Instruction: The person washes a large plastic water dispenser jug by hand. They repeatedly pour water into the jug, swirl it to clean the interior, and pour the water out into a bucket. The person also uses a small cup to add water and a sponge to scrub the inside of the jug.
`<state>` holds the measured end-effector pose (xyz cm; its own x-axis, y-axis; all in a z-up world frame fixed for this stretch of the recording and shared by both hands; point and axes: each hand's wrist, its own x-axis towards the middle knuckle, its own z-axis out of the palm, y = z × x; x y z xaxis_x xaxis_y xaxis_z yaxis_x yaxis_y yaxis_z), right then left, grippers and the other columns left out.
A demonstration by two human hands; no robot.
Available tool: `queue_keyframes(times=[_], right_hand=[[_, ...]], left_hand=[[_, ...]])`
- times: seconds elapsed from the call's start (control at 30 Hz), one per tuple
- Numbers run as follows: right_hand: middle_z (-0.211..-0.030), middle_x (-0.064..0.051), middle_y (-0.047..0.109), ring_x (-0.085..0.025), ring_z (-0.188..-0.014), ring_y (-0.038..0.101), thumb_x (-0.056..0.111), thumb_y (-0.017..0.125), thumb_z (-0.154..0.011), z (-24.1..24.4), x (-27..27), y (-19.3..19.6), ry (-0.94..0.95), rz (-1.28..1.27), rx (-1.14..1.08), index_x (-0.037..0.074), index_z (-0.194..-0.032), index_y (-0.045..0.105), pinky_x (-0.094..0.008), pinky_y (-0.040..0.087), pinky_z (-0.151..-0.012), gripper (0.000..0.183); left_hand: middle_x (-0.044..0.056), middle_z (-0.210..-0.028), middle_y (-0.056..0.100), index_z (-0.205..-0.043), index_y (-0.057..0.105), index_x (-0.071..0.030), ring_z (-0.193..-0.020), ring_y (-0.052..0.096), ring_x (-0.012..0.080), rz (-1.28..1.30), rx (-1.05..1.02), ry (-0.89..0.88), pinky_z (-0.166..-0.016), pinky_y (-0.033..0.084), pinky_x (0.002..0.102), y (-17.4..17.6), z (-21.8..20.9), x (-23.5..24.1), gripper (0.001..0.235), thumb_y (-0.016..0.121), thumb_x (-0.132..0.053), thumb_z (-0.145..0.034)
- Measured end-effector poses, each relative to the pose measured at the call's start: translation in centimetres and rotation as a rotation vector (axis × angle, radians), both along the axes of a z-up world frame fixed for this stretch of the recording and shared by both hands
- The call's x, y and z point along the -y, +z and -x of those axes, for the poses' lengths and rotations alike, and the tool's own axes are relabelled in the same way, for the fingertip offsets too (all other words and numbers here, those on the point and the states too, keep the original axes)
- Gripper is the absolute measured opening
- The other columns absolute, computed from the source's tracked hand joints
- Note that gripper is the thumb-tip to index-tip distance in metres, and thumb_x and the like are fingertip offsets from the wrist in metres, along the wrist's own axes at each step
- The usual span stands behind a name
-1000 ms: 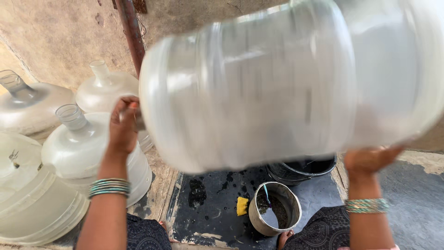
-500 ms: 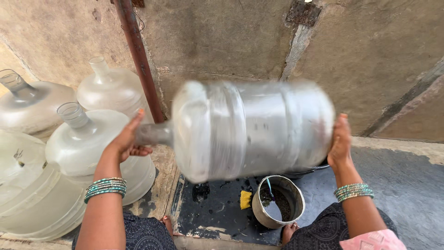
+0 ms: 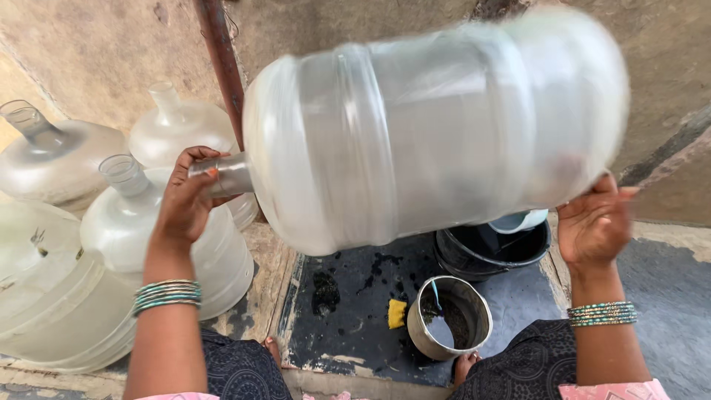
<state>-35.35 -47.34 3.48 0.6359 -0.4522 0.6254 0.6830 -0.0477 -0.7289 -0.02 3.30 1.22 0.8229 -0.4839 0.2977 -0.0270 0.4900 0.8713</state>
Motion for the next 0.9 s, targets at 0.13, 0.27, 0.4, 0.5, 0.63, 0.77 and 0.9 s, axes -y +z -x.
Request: queue_keyframes(times=[0.13, 0.27, 0.4, 0.5, 0.63, 0.77, 0.9], right_hand=[[-0.153, -0.013, 0.047, -0.025, -0.142, 0.046, 0.061, 0.056, -0.1, -2.8, -2.2, 0.4, -0.054, -0.129, 0.033, 0.002, -0.154, 0.037, -0.048, 0.038, -0.123, 0.082], [-0.157, -0.014, 0.041, -0.027, -0.144, 0.042, 0.067, 0.049, -0.096, -3.8, -0.5, -1.7, -0.216, -0.168, -0.083, 0.005, -0.156, 0.034, -0.049, 0.036, -0.12, 0.088], [-0.16, -0.015, 0.036, -0.028, -0.146, 0.037, 0.073, 0.043, -0.092, -3.0, 1.1, -3.8, -0.315, -0.206, -0.146, 0.007, -0.158, 0.031, -0.049, 0.033, -0.118, 0.094], [-0.162, -0.016, 0.032, -0.029, -0.147, 0.034, 0.077, 0.039, -0.089, -2.9, 1.8, -5.3, -0.306, -0.138, -0.356, 0.008, -0.159, 0.028, -0.05, 0.032, -0.116, 0.099], [-0.151, -0.023, 0.047, -0.034, -0.139, 0.046, 0.08, 0.045, -0.087, -4.0, 2.9, -7.5, -0.418, 0.063, -1.103, -0.001, -0.15, 0.046, -0.049, 0.036, -0.113, 0.102], [-0.132, -0.021, 0.066, -0.034, -0.125, 0.062, 0.065, 0.067, -0.083, -3.9, 3.6, -10.0, -0.29, 0.004, -1.258, -0.006, -0.136, 0.057, -0.041, 0.043, -0.107, 0.089], [-0.122, -0.019, 0.065, -0.027, -0.114, 0.061, 0.046, 0.074, -0.088, -2.7, 5.3, -8.6, -0.383, 0.106, -0.729, 0.0, -0.123, 0.06, -0.038, 0.048, -0.101, 0.059]], left_hand=[[0.005, -0.098, 0.068, -0.104, 0.064, -0.005, -0.089, 0.062, 0.0183, 0.195, -0.009, 0.244, -0.078, 0.049, 0.04, -4.4, -1.7, 4.3, 0.009, 0.067, -0.014, -0.105], [0.008, -0.104, 0.07, -0.1, 0.065, -0.005, -0.1, 0.065, 0.0163, 0.228, 0.106, 0.262, -0.096, 0.052, 0.034, -5.8, -2.4, 4.3, 0.012, 0.068, -0.014, -0.106], [0.004, -0.095, 0.069, -0.097, 0.065, -0.006, -0.085, 0.065, 0.0172, -0.235, -0.185, 0.364, -0.069, 0.055, 0.038, -3.2, -0.4, 3.5, 0.034, 0.062, -0.04, -0.098], [0.004, -0.096, 0.07, -0.111, 0.062, -0.01, -0.076, 0.069, 0.0208, -0.552, -0.421, 0.221, -0.062, 0.058, 0.038, -2.4, -0.2, 3.4, 0.059, 0.051, -0.063, -0.088], [0.024, -0.087, 0.069, -0.122, 0.058, 0.003, -0.06, 0.067, 0.0227, -0.999, -0.39, 0.044, -0.054, 0.059, 0.032, -5.0, -0.6, 2.7, 0.085, 0.051, -0.074, -0.087], [0.022, -0.089, 0.066, -0.122, 0.059, 0.007, -0.06, 0.064, 0.0222, -1.039, -0.331, 0.097, -0.053, 0.06, 0.032, -6.4, -1.2, 2.7, 0.075, 0.066, -0.06, -0.089], [0.008, -0.094, 0.064, -0.118, 0.056, -0.006, -0.072, 0.066, 0.0187, -0.622, -0.087, 0.197, -0.058, 0.059, 0.038, -2.8, -1.4, 1.7, 0.046, 0.07, -0.037, -0.087]])
